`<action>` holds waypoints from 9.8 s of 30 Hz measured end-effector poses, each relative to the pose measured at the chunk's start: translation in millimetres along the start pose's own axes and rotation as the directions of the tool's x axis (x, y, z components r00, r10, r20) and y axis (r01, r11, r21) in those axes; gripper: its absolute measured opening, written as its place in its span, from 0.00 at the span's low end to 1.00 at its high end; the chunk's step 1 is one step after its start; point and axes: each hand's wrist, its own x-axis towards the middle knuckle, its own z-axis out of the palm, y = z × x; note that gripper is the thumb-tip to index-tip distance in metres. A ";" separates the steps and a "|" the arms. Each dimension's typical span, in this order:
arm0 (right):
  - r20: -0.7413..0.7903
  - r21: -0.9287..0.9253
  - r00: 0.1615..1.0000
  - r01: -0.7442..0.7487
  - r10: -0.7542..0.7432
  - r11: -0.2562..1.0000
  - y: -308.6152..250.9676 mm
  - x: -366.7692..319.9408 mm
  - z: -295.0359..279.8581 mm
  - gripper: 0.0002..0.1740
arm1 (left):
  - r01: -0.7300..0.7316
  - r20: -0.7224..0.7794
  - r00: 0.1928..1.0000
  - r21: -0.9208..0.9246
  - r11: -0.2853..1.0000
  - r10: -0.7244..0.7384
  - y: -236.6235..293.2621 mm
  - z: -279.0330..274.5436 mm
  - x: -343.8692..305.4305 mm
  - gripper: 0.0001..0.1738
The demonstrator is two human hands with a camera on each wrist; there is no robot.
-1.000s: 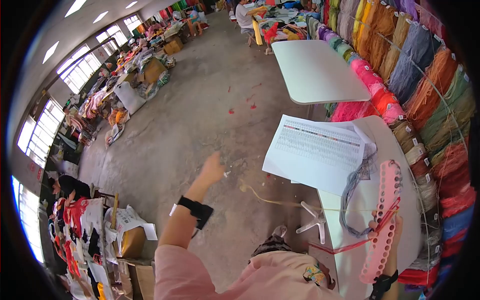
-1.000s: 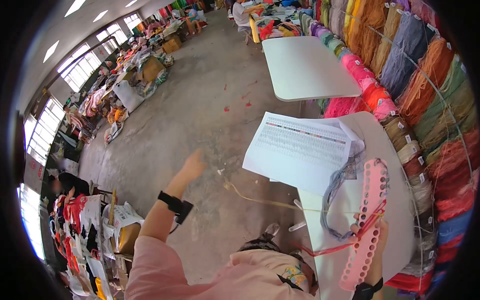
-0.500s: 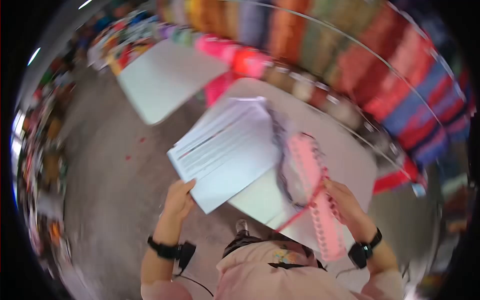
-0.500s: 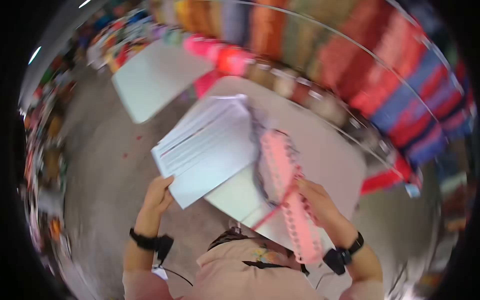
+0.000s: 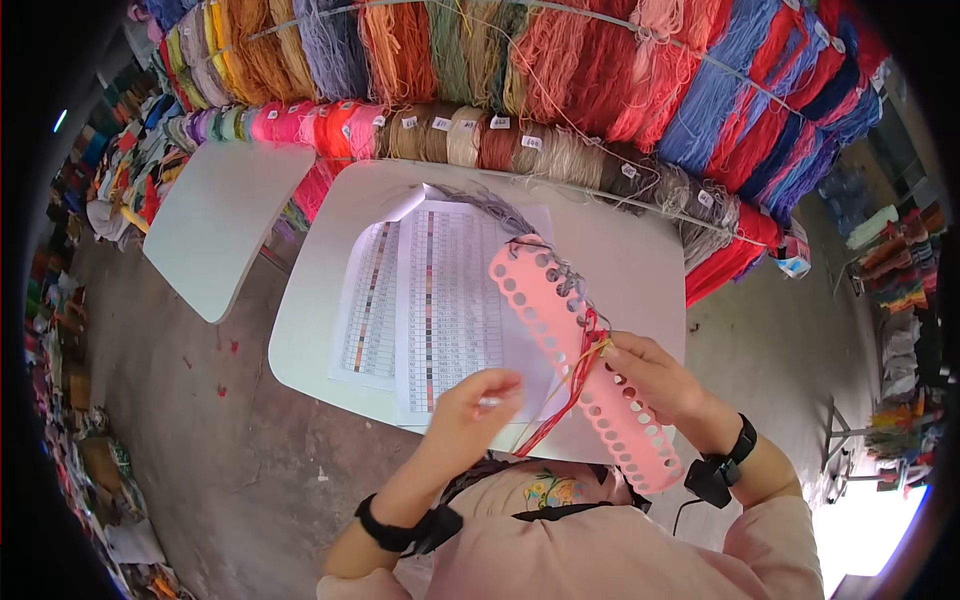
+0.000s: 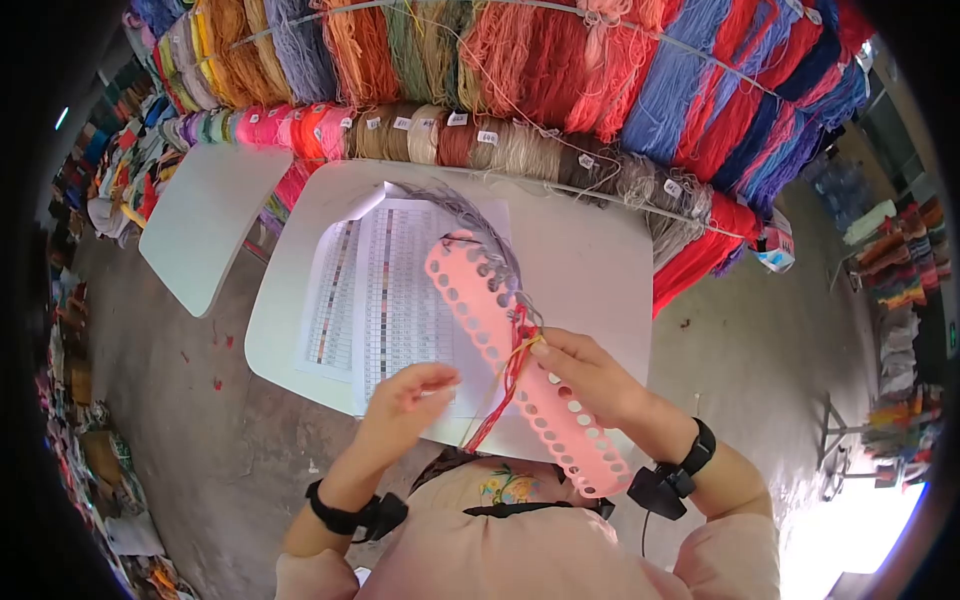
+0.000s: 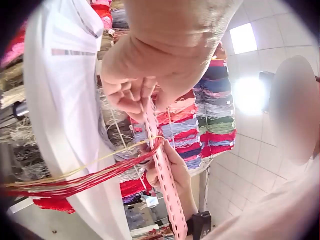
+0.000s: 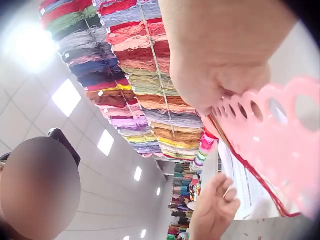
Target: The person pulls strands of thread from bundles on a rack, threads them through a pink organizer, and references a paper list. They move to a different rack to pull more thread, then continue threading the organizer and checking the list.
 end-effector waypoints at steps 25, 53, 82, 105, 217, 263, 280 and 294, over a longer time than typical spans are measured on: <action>0.306 -0.310 0.926 -0.122 0.221 0.943 -32.8 -47.5 -20.7 0.14 | 0.261 0.073 0.943 -0.767 0.587 -0.324 -11.5 51.8 -20.6 0.07; 0.078 -0.882 0.996 0.051 0.038 0.468 -100.0 -145.9 -69.9 0.21 | -0.053 -0.146 0.981 -0.834 0.549 -0.128 7.1 54.2 12.5 0.09; -0.038 -0.096 0.978 0.200 -0.204 0.975 -92.8 -108.4 -122.0 0.18 | 0.419 0.790 0.600 -0.177 0.891 -0.124 79.3 61.9 36.2 0.19; -0.425 0.234 0.904 0.151 -0.038 0.961 50.3 39.9 -22.1 0.12 | -0.696 0.652 0.707 0.710 0.106 0.274 11.1 -167.1 94.6 0.19; -0.100 -0.969 0.647 0.110 -0.756 0.222 107.8 39.9 -17.3 0.25 | -0.346 0.372 0.928 0.877 0.334 -0.016 -33.2 -90.9 71.5 0.10; -0.701 -0.578 0.472 0.062 -0.534 0.814 -5.8 32.3 192.5 0.12 | -0.615 0.015 0.359 0.756 0.224 0.933 257.9 -247.7 430.2 0.07; -0.501 -0.739 0.463 0.210 -0.731 0.640 -49.6 54.8 171.3 0.12 | -0.691 0.311 0.698 0.060 0.720 0.645 274.3 -233.1 344.5 0.04; 0.156 -0.793 0.370 0.599 -0.916 0.107 -166.0 81.1 193.6 0.16 | -0.984 0.730 0.175 0.126 0.122 0.660 173.0 -242.6 115.6 0.10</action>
